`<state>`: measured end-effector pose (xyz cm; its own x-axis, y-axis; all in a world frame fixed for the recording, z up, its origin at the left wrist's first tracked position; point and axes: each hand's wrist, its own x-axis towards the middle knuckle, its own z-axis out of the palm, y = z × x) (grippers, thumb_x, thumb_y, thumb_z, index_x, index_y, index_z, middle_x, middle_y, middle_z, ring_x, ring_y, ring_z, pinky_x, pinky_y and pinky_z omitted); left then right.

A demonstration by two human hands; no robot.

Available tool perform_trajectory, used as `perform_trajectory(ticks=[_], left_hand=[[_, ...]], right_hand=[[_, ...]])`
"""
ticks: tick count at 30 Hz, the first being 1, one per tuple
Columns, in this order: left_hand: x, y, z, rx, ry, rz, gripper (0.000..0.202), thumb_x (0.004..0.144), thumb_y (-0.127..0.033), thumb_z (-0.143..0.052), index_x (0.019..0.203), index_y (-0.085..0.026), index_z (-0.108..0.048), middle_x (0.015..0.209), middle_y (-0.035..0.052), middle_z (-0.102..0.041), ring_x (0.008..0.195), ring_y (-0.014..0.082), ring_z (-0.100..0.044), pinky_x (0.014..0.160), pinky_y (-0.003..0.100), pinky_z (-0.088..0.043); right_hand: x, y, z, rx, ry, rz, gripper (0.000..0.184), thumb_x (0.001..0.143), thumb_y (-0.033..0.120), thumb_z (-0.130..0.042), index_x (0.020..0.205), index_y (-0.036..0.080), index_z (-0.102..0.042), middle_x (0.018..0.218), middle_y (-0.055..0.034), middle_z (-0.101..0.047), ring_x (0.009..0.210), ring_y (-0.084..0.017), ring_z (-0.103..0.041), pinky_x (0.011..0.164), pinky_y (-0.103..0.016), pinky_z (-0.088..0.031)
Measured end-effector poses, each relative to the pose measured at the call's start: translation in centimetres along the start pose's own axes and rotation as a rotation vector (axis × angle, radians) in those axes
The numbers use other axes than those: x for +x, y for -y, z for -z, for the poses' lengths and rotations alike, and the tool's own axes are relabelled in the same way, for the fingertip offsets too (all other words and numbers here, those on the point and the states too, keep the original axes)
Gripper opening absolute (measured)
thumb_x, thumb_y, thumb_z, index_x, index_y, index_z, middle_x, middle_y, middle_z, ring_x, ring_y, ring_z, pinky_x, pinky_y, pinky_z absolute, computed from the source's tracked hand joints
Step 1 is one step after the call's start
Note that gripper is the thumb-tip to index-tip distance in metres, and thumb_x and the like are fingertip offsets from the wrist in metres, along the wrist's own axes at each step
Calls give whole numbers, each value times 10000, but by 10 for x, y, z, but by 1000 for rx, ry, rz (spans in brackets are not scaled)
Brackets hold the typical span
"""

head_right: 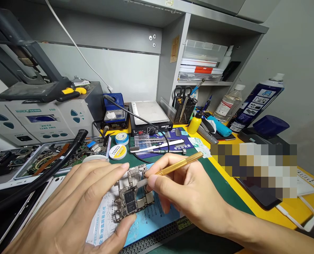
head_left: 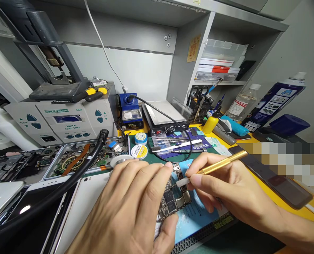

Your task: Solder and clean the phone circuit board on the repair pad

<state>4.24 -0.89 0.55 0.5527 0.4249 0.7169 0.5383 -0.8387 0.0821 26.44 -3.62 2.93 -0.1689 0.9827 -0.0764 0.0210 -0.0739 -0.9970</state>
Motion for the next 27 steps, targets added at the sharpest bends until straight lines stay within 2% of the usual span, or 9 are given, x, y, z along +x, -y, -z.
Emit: perform_trajectory(ticks=[4,17,21,27], left_hand=[[-2,1,0,2,-27,-19,505,835,-212,-670,1309,-79,-559,1192,115,-665,1094,263,-587,982,442,-488],[0,-2,2,5,4,0,509,818,-178,-674,1304,-73,-564,1183,112,-667,1093,265,-591,993,442,-482],[-1,-2,1,6,28,34,507,818,-174,-675,1303,-77,-562,1193,110,-666,1105,264,-588,994,439,-484],[0,1,0,22,-32,-8,496,836,-209,-654,1309,-93,-555,1186,98,-672,1103,247,-589,989,411,-484]], right_hand=[[1,0,0,-15,-13,-6,202,924,350,-707,855,165,-662,514,47,-563,437,-73,-508,418,-168,-323],[-1,5,-3,-25,1,-11,173,908,315,-728,842,159,-693,581,45,-589,460,-64,-547,442,-154,-401],[0,2,1,-20,-12,-34,189,906,352,-731,872,169,-696,537,46,-588,429,-58,-513,408,-142,-345],[3,-3,6,58,-59,-38,180,896,337,-718,830,187,-644,483,47,-575,393,-70,-470,368,-145,-294]])
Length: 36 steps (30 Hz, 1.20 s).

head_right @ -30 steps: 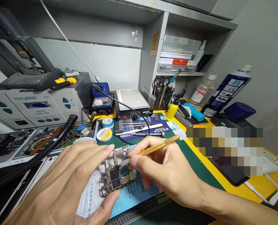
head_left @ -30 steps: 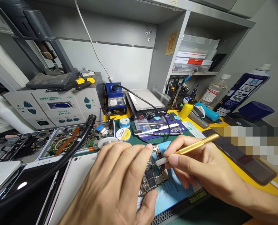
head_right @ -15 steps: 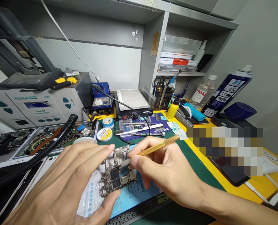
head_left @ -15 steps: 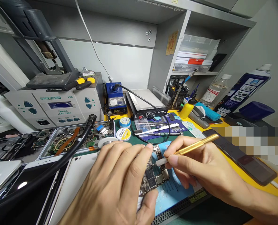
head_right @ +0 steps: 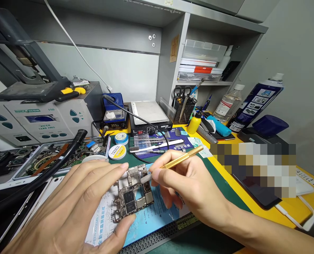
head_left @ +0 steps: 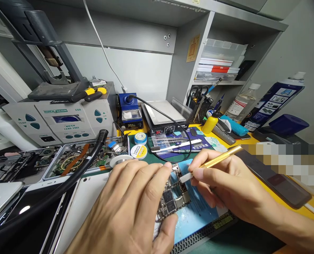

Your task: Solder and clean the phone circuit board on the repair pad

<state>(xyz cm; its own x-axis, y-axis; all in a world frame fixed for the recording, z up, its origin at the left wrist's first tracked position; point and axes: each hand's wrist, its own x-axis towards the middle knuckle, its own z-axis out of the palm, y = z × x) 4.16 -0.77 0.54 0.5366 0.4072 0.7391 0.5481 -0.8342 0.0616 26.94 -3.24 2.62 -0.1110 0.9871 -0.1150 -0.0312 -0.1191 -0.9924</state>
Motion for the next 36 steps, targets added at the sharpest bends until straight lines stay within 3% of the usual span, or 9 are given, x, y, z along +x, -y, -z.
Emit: perform_trajectory(ticks=[7,36], left_hand=[[0,-4,2,-10,50,21,513,818,-156,-675,1311,-89,-550,1189,104,-679,1111,247,-597,1015,419,-481],[0,-5,4,-32,61,33,508,831,-164,-666,1319,-85,-546,1199,121,-674,1097,271,-596,976,456,-503]], right_hand=[[-2,6,-3,-64,17,-27,176,908,337,-697,871,169,-660,496,40,-568,415,-75,-468,394,-163,-301],[-3,5,-6,-103,35,-44,195,912,358,-704,874,169,-675,504,42,-560,424,-77,-480,397,-167,-307]])
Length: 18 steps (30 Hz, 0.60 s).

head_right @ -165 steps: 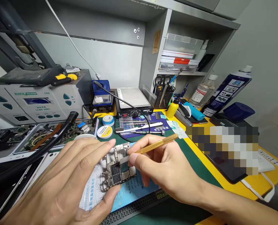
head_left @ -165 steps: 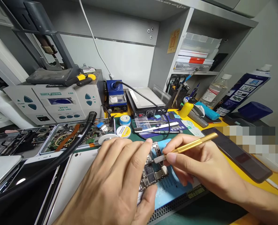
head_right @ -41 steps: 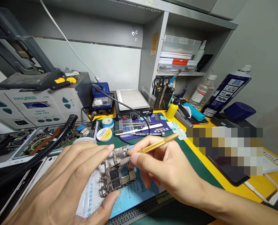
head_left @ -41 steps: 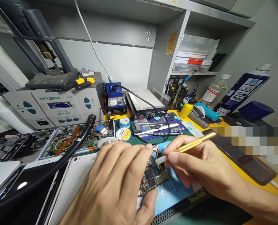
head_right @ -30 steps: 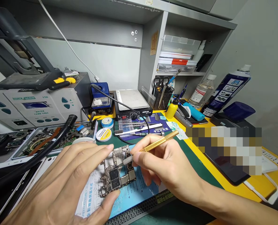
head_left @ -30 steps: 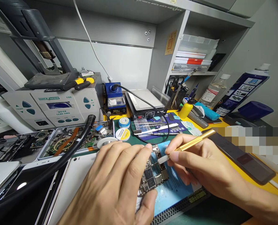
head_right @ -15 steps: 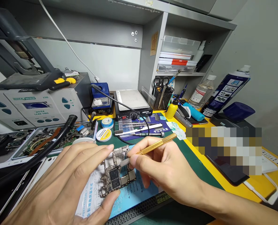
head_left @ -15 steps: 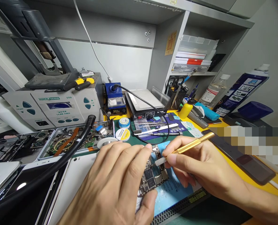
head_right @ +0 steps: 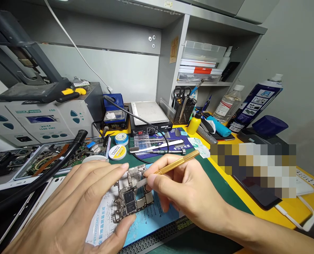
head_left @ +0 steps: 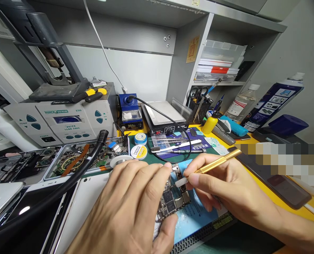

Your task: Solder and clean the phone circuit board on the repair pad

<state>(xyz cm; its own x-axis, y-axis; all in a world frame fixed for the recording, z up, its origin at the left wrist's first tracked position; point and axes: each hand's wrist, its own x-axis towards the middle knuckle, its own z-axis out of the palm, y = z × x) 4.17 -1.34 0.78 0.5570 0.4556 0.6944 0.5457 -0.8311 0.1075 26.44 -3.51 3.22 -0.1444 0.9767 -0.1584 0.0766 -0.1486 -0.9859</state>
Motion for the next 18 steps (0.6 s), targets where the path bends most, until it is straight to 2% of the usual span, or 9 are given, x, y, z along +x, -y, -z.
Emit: perform_trajectory(ticks=[9,18], left_hand=[[1,4,-3,15,-33,-42,519,810,-182,-679,1305,-81,-561,1179,117,-685,1076,266,-608,969,450,-505],[-1,0,-1,11,-13,-10,501,816,-167,-674,1298,-81,-567,1184,117,-679,1087,268,-601,975,448,-499]], right_hand=[[0,4,-2,37,20,30,156,906,304,-728,841,165,-700,570,43,-583,459,-66,-532,420,-157,-339],[2,6,1,13,-1,-25,263,892,419,-718,891,160,-668,483,37,-571,405,-79,-455,377,-170,-299]])
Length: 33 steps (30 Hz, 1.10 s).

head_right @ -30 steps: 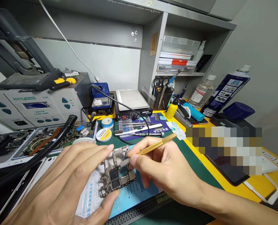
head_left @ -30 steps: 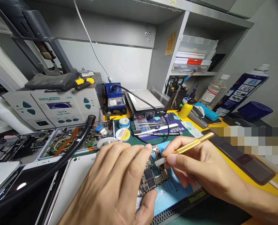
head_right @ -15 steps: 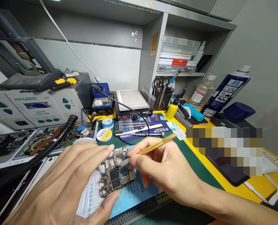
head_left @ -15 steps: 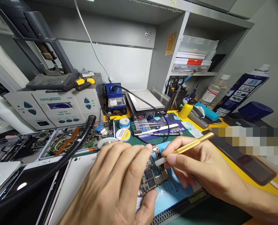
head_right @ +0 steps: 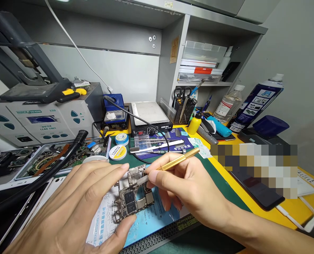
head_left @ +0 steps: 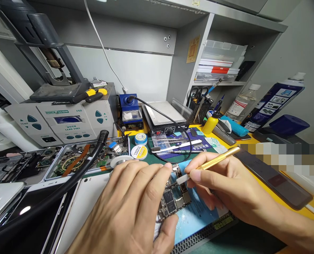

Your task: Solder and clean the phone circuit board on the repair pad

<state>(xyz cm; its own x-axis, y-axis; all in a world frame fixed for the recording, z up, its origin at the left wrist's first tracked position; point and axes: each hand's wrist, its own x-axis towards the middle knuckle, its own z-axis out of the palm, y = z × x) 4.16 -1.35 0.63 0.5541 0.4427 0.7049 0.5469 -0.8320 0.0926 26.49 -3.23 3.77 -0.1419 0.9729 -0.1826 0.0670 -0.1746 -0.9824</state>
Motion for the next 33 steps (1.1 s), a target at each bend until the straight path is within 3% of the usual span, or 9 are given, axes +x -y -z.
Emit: perform_trajectory(ticks=[14,22,33], left_hand=[[2,0,0,-21,29,25,519,835,-162,-670,1333,-93,-538,1219,116,-660,1122,271,-581,1004,457,-485],[4,2,-2,-11,5,-10,511,817,-171,-682,1304,-77,-561,1177,115,-670,1070,264,-592,958,449,-494],[2,4,-3,12,-35,-43,519,812,-197,-671,1302,-64,-565,1168,122,-677,1060,265,-598,945,442,-499]], right_hand=[[-4,-4,-1,15,17,54,199,924,358,-705,864,171,-669,544,51,-557,448,-69,-500,416,-166,-314],[-2,-2,-4,68,31,77,137,915,272,-726,838,162,-696,616,52,-580,477,-44,-531,438,-128,-373],[-2,-2,-5,75,32,67,131,904,278,-741,845,165,-709,622,52,-581,481,-43,-541,439,-118,-394]])
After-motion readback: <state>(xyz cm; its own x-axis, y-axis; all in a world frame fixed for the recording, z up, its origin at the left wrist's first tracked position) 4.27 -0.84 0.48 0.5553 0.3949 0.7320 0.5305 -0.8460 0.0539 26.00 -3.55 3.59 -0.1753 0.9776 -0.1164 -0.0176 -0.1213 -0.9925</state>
